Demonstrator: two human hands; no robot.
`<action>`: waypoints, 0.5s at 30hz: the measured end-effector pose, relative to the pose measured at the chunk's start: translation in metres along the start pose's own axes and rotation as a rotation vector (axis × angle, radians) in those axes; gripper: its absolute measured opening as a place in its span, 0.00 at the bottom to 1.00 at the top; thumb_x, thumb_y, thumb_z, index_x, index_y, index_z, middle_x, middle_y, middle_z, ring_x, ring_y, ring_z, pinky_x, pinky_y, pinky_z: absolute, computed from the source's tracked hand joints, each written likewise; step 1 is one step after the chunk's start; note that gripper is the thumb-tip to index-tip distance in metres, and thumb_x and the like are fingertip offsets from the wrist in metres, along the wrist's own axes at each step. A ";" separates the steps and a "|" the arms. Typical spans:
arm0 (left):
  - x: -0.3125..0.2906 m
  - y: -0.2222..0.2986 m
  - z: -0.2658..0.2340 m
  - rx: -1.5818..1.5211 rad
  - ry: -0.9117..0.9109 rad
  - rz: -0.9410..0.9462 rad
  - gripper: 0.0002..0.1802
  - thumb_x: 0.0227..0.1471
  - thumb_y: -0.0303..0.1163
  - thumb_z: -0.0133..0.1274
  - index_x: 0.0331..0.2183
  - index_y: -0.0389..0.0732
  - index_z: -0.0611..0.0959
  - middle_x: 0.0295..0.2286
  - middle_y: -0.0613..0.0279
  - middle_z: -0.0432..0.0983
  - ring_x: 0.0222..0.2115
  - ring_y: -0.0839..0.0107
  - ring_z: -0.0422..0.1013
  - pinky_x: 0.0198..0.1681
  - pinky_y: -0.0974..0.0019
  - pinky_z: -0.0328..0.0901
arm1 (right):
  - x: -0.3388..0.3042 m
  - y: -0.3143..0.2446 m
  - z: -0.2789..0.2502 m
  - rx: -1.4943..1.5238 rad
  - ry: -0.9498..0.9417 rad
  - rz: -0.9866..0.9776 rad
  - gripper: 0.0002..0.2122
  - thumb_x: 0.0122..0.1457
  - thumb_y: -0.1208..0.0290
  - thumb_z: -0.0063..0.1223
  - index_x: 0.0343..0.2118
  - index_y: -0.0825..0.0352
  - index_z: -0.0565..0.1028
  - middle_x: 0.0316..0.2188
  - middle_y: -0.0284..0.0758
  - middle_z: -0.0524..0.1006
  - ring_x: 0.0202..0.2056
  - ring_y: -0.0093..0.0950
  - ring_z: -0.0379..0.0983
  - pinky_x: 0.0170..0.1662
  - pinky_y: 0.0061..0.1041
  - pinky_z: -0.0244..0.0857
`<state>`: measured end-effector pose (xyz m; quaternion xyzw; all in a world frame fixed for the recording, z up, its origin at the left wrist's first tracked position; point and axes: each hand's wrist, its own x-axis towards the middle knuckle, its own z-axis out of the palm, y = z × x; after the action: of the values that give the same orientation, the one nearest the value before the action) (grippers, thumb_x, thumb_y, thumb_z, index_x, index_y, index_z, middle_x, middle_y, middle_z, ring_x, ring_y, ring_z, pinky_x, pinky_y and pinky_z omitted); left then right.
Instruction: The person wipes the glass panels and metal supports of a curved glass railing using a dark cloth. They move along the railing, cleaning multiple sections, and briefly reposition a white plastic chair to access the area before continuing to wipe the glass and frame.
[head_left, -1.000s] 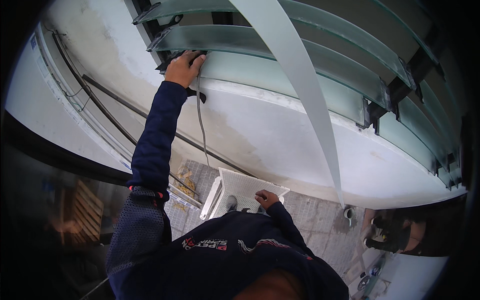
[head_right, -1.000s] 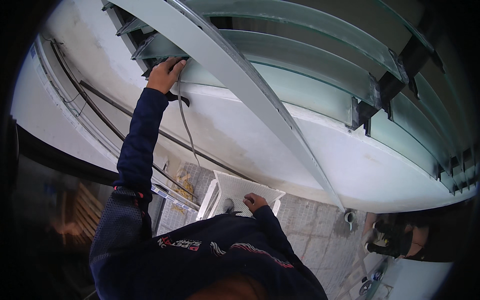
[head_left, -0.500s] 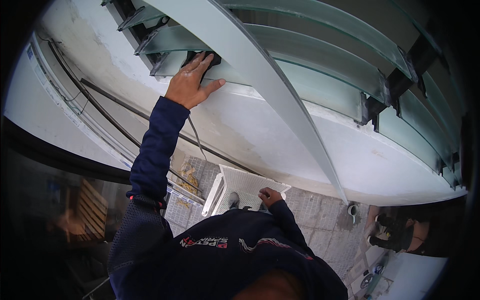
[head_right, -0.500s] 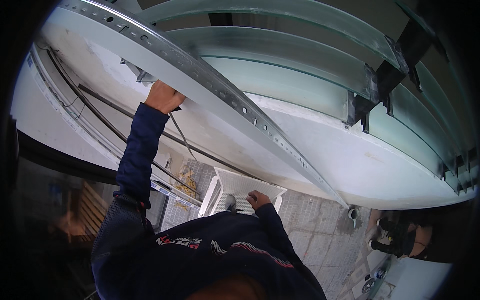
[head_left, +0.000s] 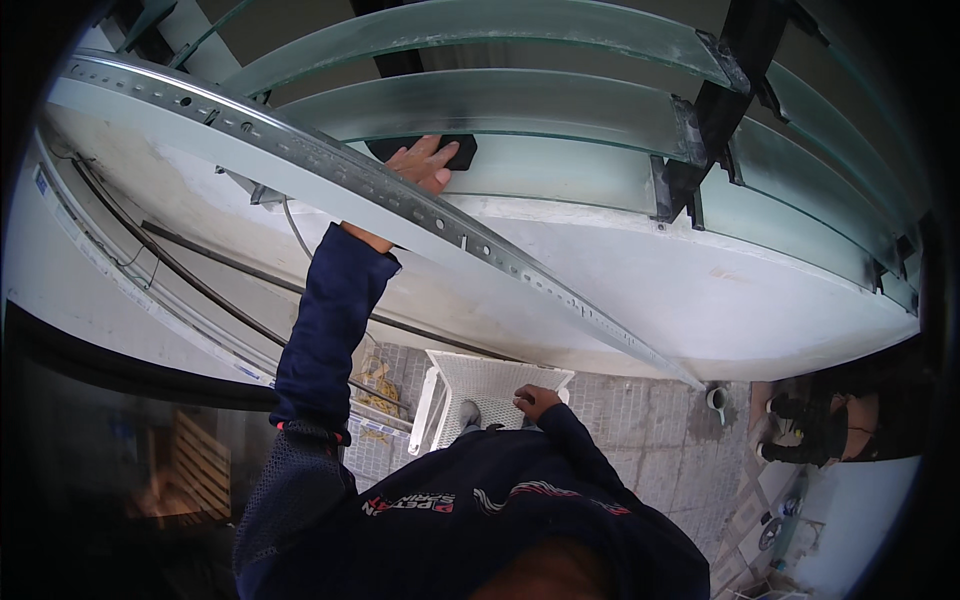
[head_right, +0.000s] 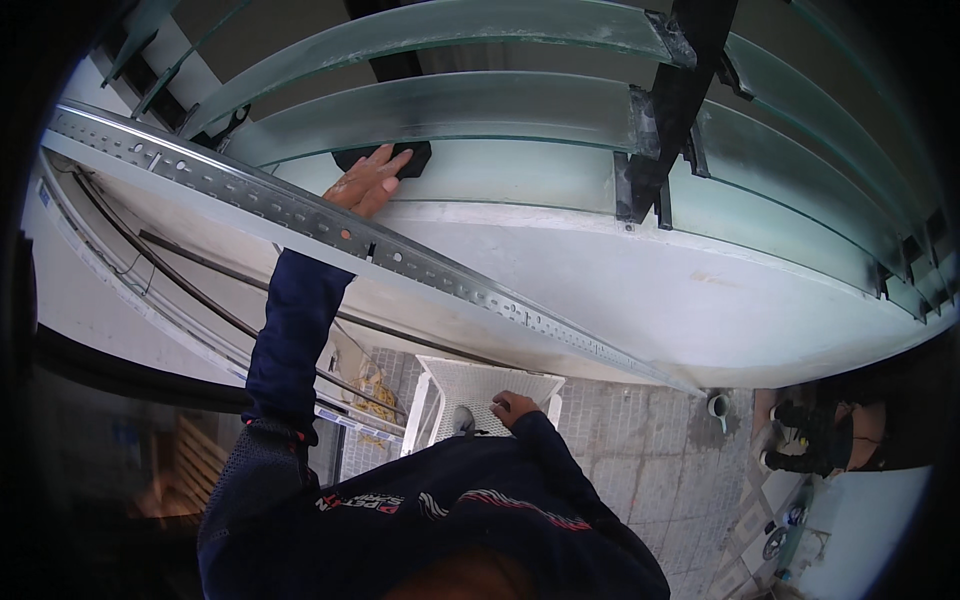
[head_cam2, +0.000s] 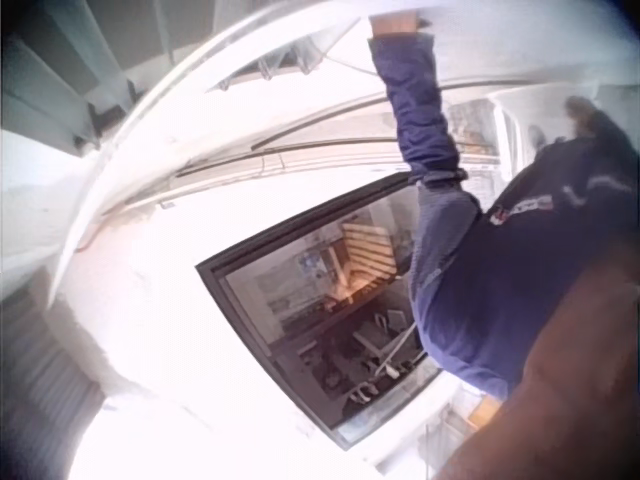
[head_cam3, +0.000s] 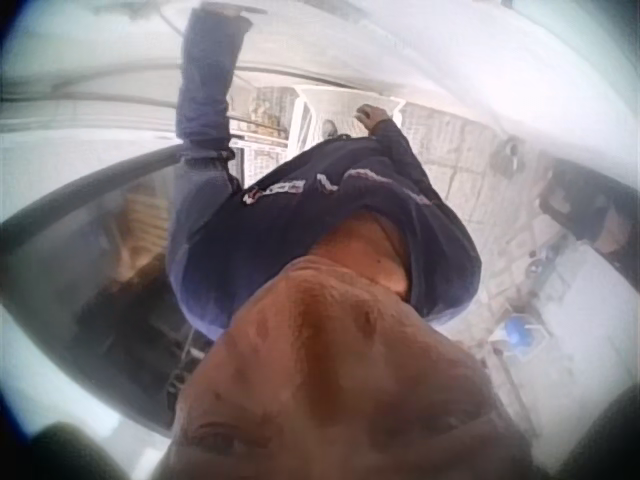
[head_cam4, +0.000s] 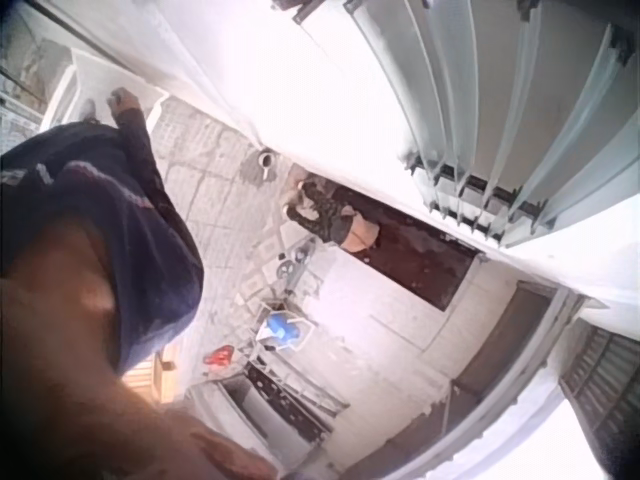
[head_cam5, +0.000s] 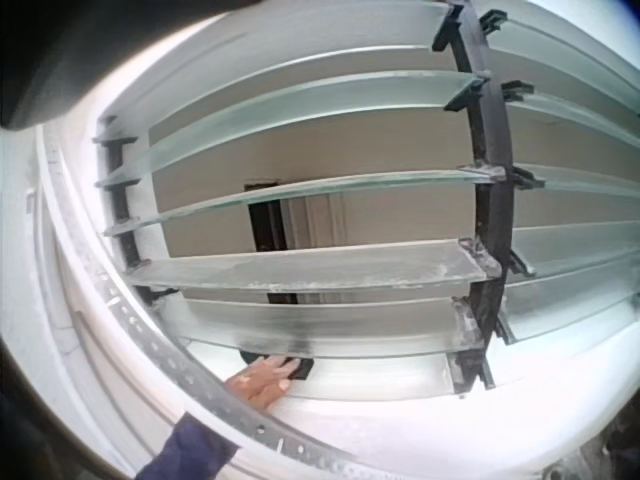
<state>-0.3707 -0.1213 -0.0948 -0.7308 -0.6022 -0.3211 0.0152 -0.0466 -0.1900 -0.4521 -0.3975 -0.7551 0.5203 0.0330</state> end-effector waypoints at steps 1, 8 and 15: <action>-0.002 -0.006 -0.005 0.085 -0.001 -0.097 0.27 0.62 0.51 0.40 0.55 0.47 0.73 0.57 0.50 0.63 0.63 0.57 0.52 0.65 0.52 0.45 | 0.000 0.004 -0.002 0.006 0.011 -0.022 0.16 0.55 0.59 0.57 0.41 0.65 0.77 0.35 0.40 0.80 0.38 0.34 0.78 0.43 0.30 0.71; -0.008 -0.057 -0.020 0.559 0.180 -0.379 0.21 0.63 0.45 0.38 0.53 0.50 0.73 0.56 0.56 0.64 0.60 0.59 0.56 0.63 0.48 0.48 | -0.016 0.035 -0.021 0.069 0.151 0.073 0.16 0.55 0.59 0.57 0.40 0.65 0.77 0.32 0.41 0.80 0.36 0.37 0.78 0.41 0.32 0.70; 0.059 0.066 0.065 0.223 -0.130 -0.061 0.25 0.62 0.45 0.40 0.56 0.44 0.71 0.56 0.51 0.64 0.60 0.55 0.55 0.64 0.56 0.46 | -0.027 0.043 -0.038 0.053 0.166 0.080 0.16 0.55 0.58 0.57 0.40 0.66 0.77 0.30 0.41 0.80 0.34 0.37 0.78 0.40 0.33 0.70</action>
<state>-0.2784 -0.0615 -0.0928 -0.7250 -0.6560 -0.2045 0.0474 0.0138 -0.1720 -0.4601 -0.4682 -0.7193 0.5062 0.0851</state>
